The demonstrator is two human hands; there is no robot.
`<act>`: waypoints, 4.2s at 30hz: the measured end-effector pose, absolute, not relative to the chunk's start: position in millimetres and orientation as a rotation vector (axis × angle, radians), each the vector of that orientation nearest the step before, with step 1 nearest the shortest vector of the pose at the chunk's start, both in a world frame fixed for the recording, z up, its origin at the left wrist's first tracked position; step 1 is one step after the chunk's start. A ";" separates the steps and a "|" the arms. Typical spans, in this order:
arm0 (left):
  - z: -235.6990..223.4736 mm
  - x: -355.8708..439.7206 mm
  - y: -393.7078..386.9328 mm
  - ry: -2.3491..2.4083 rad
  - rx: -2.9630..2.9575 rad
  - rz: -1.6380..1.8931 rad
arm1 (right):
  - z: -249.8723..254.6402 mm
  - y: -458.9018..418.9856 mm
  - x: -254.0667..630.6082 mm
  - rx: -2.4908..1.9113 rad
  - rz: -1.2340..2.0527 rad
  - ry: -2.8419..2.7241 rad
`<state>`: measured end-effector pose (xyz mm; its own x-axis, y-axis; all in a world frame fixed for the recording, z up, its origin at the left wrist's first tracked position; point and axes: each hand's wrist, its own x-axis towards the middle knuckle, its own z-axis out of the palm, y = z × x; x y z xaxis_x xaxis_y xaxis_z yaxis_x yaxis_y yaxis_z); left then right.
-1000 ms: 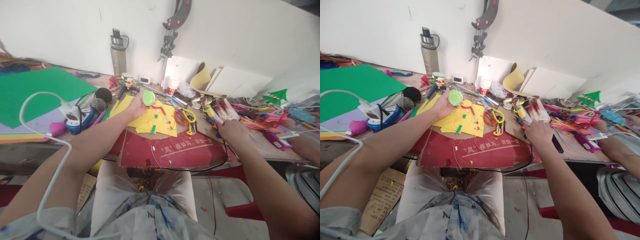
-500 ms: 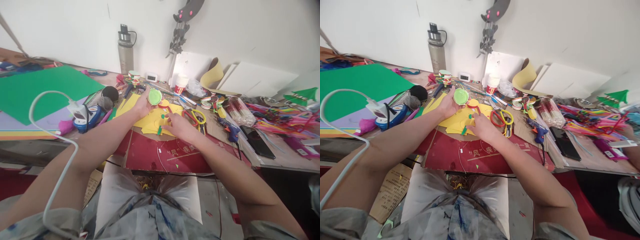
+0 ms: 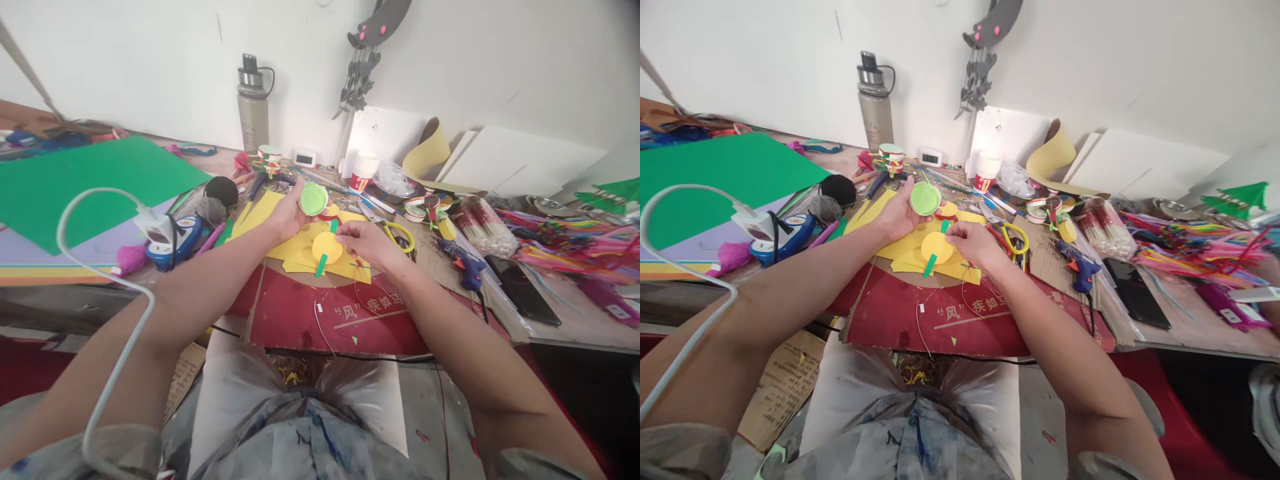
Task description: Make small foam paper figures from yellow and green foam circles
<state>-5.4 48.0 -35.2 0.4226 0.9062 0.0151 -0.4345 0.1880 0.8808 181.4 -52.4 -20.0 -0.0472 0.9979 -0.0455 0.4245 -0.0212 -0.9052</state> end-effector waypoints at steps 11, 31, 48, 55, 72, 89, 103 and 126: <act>-37.1 6.3 30.1 0.521 1.072 0.818 | -4.7 -41.1 191.0 -1.335 0.782 -1.470; -47.2 4.6 31.1 0.447 1.310 0.688 | -23.4 -35.5 191.2 -1.327 0.301 -1.686; -41.0 -2.4 30.3 0.384 1.594 0.629 | -26.8 -43.2 187.4 -1.390 0.130 -1.667; -39.4 -2.1 28.3 0.414 1.569 0.590 | -27.7 -43.7 186.2 -1.399 0.268 -1.615; -44.6 -1.1 29.1 0.373 1.435 0.676 | -33.8 -42.7 194.8 -1.362 0.463 -1.464; -32.9 0.5 19.0 0.680 1.478 0.851 | -45.6 -32.1 191.2 -1.287 0.910 -1.324; -34.4 1.2 20.9 0.719 1.465 0.865 | -43.0 -30.8 180.9 -1.289 0.984 -1.180; -36.1 -0.3 23.9 0.729 1.512 0.830 | -44.7 -30.5 178.4 -1.304 0.984 -1.193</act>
